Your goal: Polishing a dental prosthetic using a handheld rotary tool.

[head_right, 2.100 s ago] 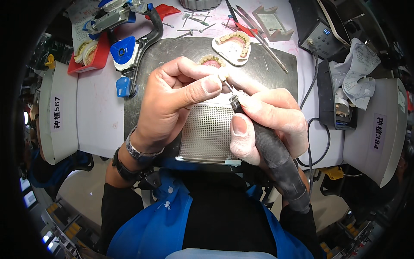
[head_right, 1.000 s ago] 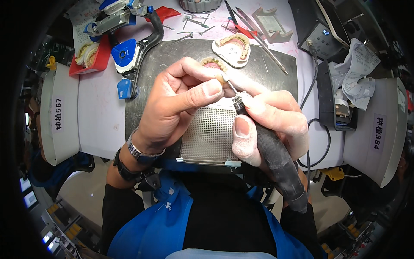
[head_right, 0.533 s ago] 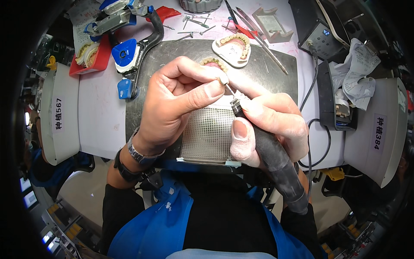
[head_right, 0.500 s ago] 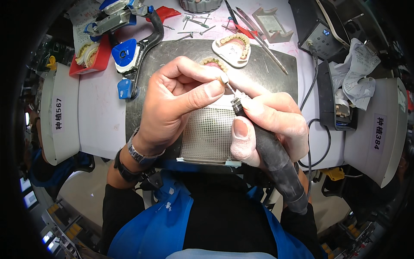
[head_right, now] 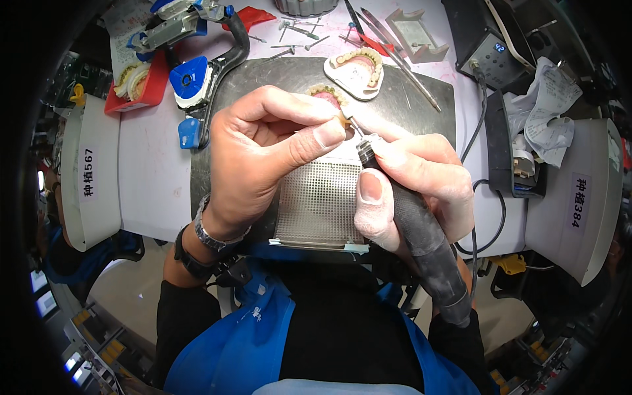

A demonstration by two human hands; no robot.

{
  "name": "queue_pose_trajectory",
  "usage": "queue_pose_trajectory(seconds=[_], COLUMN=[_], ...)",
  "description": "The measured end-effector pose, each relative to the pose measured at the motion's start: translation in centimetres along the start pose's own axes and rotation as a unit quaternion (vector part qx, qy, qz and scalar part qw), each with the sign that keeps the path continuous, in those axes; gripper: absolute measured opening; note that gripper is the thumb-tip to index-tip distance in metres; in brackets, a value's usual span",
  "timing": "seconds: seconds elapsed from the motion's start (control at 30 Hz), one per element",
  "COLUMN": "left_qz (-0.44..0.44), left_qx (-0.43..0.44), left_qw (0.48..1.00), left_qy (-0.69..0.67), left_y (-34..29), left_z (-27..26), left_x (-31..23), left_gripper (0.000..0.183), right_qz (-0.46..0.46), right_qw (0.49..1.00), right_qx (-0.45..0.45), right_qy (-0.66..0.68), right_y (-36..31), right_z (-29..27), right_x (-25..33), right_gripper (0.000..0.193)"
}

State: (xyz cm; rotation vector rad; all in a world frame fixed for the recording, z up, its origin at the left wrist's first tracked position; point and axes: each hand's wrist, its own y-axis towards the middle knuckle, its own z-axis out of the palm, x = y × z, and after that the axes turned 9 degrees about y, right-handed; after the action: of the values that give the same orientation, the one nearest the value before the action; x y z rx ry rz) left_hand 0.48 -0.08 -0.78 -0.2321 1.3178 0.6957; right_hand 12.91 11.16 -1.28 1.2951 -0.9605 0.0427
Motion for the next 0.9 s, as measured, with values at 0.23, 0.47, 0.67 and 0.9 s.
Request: queue_pose_trajectory(seconds=[0.23,0.47,0.67,0.9], left_qz=[0.029,0.102,0.145,0.163], left_qx=[-0.004,-0.025,-0.039,-0.045], left_qw=[0.998,0.985,0.971,0.963], left_qy=[0.054,0.134,0.187,0.209], left_y=[-0.19,-0.26,-0.30,-0.33], left_z=[-0.04,0.00,0.10,-0.05], left_x=[-0.19,-0.18,-0.13,0.11], left_gripper=[0.014,0.014,0.016,0.016], right_qz=[-0.003,-0.007,-0.016,-0.031], right_qw=[0.998,0.998,0.998,0.996], right_qx=[0.001,-0.005,0.009,0.010], right_qy=[-0.065,-0.068,-0.061,-0.081], right_y=[0.27,0.32,0.47,0.35], right_z=[0.31,0.56,0.31,0.47], right_x=[-0.01,-0.10,-0.13,-0.33], right_gripper=[0.027,0.027,0.028,0.029])
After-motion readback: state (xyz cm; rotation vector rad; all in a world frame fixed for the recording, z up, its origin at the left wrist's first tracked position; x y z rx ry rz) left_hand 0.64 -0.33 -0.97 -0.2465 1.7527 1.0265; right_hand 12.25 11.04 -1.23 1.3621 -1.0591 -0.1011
